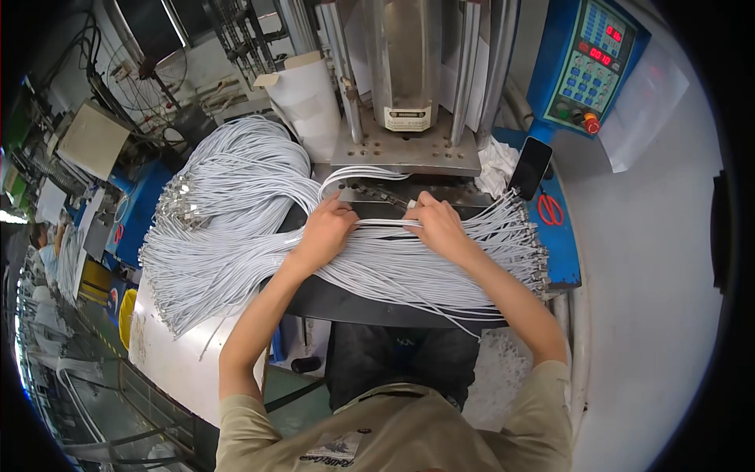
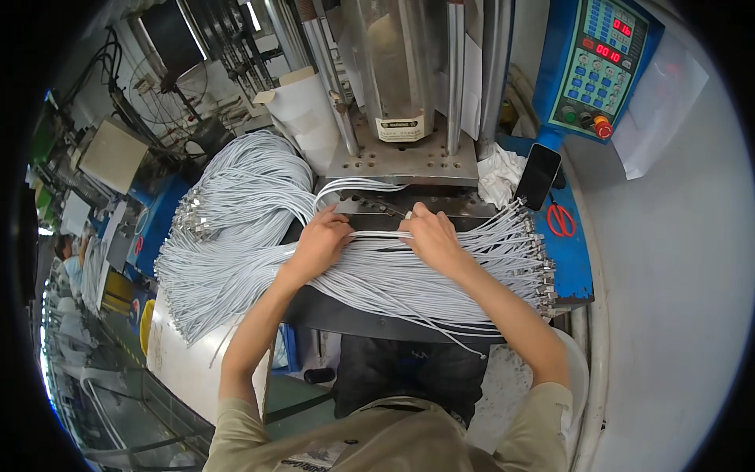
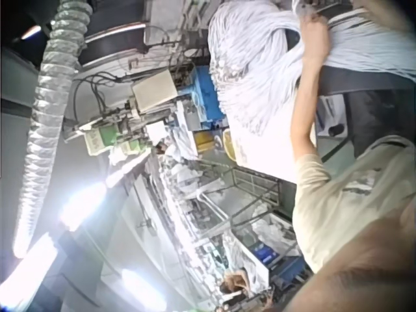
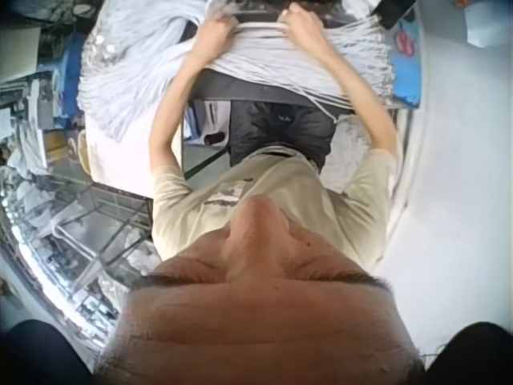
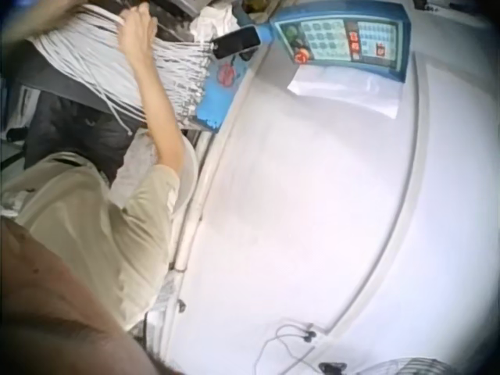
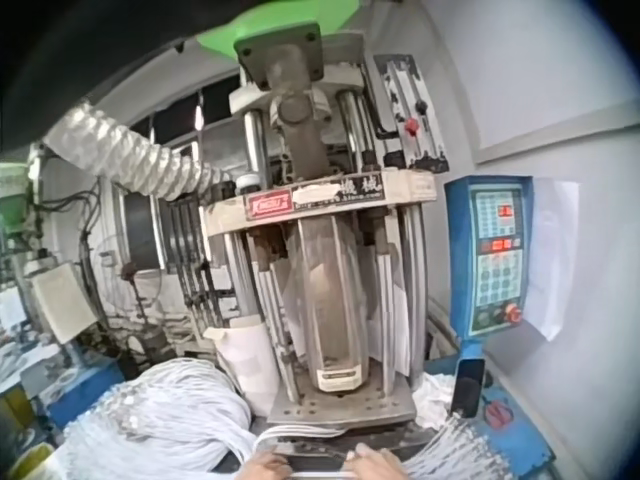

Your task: The person fits cable connectors into a metal fixture, inserts the cables into a vertical press machine, and presses the machine buttons to process the connections.

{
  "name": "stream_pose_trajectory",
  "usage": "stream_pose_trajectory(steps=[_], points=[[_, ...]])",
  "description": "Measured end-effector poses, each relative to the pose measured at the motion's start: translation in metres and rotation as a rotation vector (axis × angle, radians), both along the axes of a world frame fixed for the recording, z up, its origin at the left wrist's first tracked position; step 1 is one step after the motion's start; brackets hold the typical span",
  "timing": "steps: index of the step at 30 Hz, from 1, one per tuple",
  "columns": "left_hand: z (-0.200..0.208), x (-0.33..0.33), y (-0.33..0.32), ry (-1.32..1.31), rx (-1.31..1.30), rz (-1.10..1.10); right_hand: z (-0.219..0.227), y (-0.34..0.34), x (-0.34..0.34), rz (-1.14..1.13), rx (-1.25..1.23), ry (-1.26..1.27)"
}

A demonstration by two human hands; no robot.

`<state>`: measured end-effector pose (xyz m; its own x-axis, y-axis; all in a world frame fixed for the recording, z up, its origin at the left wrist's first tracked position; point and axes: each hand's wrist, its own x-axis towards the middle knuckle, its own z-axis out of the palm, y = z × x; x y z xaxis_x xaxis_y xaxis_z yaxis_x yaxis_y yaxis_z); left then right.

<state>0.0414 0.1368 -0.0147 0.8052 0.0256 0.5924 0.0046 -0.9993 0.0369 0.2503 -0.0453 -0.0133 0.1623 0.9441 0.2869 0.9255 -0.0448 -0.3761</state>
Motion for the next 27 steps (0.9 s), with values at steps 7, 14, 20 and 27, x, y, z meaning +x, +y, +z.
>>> stream_pose_trajectory(steps=[7, 14, 20, 27], points=[[0.009, 0.027, -0.051, 0.197, -0.131, 0.034, -0.029, 0.0, -0.016, -0.108, 0.242, -0.344], [0.041, -0.048, -0.046, -0.089, -0.501, 0.002, -0.025, -0.059, 0.005, -0.252, 0.125, -0.211], [0.032, -0.066, -0.022, -0.22, -1.068, 0.19, -0.008, -0.061, 0.002, -0.208, 0.177, -0.192], [0.028, -0.047, -0.018, -0.476, -1.328, 0.289, -0.026, -0.041, 0.022, -0.204, 0.239, -0.26]])
